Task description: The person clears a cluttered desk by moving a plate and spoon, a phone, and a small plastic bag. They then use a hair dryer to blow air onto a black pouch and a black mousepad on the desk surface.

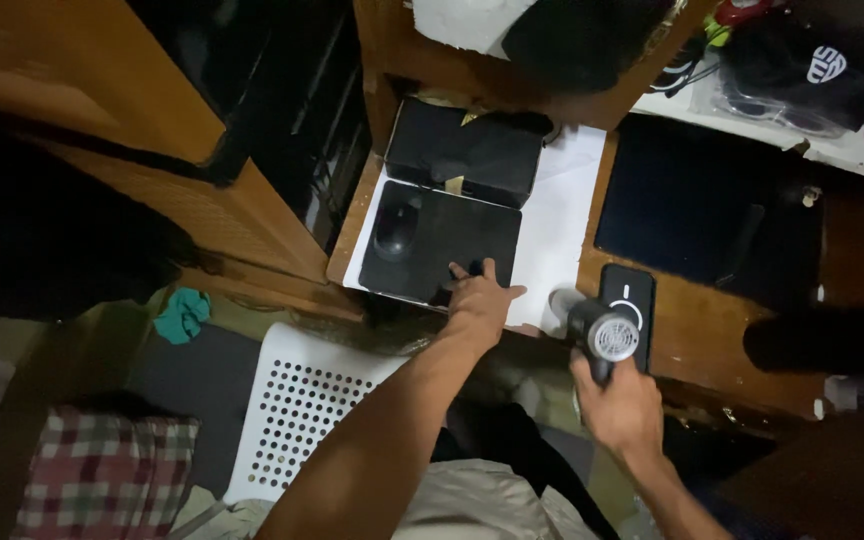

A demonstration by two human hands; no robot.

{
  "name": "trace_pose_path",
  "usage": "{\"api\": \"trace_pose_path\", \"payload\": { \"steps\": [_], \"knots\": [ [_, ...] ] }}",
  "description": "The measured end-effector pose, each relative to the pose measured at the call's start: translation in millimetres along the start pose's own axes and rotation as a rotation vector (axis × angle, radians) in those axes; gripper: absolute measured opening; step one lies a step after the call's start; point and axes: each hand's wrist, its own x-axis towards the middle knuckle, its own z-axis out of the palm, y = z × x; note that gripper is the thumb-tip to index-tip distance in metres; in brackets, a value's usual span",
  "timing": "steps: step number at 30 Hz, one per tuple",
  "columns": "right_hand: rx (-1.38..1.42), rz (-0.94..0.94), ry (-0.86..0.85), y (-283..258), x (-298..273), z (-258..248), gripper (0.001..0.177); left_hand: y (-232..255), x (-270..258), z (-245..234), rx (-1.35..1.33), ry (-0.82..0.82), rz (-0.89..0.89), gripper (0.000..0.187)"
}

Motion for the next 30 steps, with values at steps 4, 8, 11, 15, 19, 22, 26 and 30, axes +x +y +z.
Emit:
{"api": "trace_pose_path", "payload": {
  "steps": [4, 8, 11, 15, 19, 22, 26, 30],
  "knots": [
    [-0.03, -0.037, 0.023, -6.6, 43.1, -0.1, 0.06, -3.0, -1.8, 0.6, 0.038, 0.052, 0.014, 0.097],
    [-0.023, -0.023, -0.056, -28.0, 63.6, -16.0, 0.065, -11.3, 3.3, 5.7, -0.057, 0.09, 0.016, 0.097],
    [0.052, -0.022, -0.066, -31.1, 66.5, -21.9, 0.065, -18.0, 27.2, 21.7, -0.075, 0.173, 0.042, 0.094],
    [0.066, 0.113, -0.175, -28.5, 57.0, -26.6, 0.062, -11.4, 27.9, 7.6, -0.008, 0.133, 0.03, 0.092],
    [0.016, -0.004, -0.047, -20.4, 66.4, -20.9, 0.064, -3.7, 59.1, 29.9, 0.041, 0.094, 0.001, 0.079],
    [-0.021, 0.005, -0.031, -26.7, 88.6, -23.4, 0.065, -3.8, 71.7, 33.4, -0.032, 0.225, -0.035, 0.052],
    [-0.049, -0.042, -0.033, -30.1, 109.5, -28.0, 0.066, -7.6, 61.4, 15.5, -0.051, 0.313, -0.031, 0.056],
    [-0.027, -0.045, -0.04, -36.9, 100.0, -40.5, 0.065, -16.0, 73.1, 14.2, -0.053, 0.354, 0.008, 0.031]
  ]
}}
